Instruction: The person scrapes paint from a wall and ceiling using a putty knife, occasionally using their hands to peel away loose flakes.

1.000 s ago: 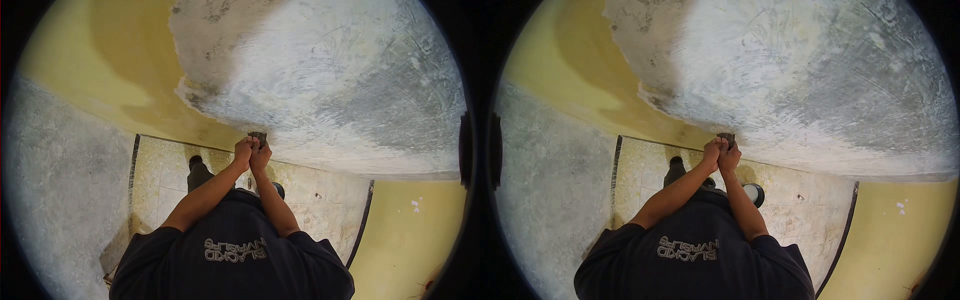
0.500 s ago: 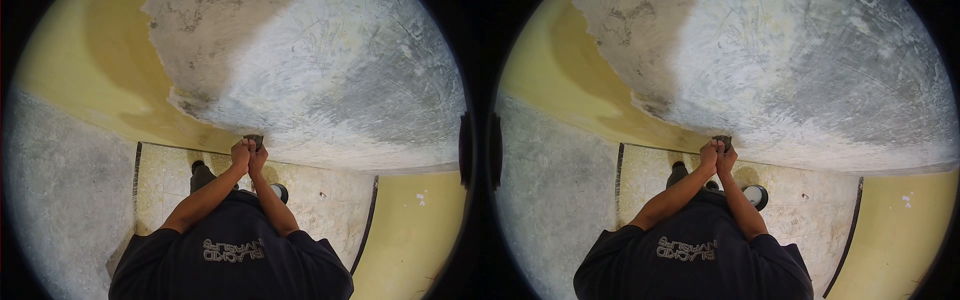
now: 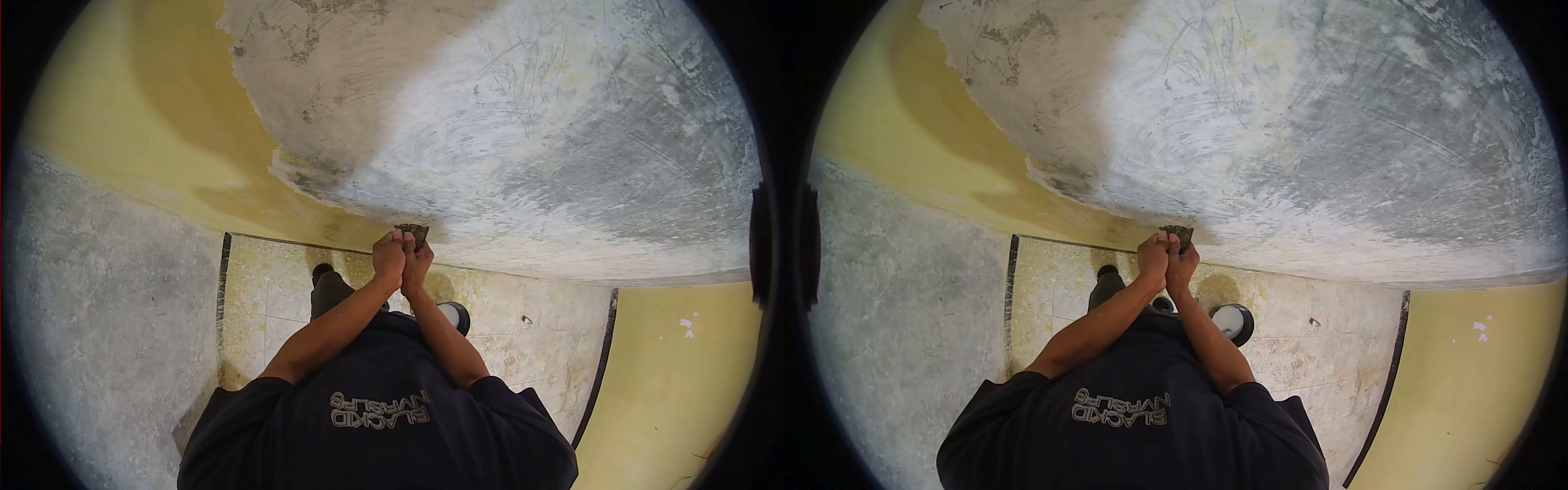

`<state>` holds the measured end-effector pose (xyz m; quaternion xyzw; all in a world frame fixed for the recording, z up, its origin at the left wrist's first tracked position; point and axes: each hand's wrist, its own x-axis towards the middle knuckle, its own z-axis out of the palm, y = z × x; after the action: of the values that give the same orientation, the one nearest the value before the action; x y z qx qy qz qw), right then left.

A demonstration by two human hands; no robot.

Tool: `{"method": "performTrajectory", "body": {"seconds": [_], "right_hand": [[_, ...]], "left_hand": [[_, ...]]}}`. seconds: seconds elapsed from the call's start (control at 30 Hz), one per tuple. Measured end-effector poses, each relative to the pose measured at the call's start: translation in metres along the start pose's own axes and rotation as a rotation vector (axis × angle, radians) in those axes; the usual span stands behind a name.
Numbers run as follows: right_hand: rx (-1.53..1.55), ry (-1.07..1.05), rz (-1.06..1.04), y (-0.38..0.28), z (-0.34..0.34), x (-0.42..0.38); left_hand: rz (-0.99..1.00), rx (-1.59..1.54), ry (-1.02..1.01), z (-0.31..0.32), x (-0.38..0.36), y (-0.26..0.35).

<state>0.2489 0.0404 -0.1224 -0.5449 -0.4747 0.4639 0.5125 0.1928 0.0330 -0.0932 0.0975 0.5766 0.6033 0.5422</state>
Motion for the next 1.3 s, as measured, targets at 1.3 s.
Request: {"method": "performTrajectory", "body": {"seconds": [1.3], "right_hand": [[-0.123,-0.05,-0.11,0.017,0.003,0.004]], "left_hand": [[0.116,0.096,-0.006,-0.009,0.014,-0.018]]}}
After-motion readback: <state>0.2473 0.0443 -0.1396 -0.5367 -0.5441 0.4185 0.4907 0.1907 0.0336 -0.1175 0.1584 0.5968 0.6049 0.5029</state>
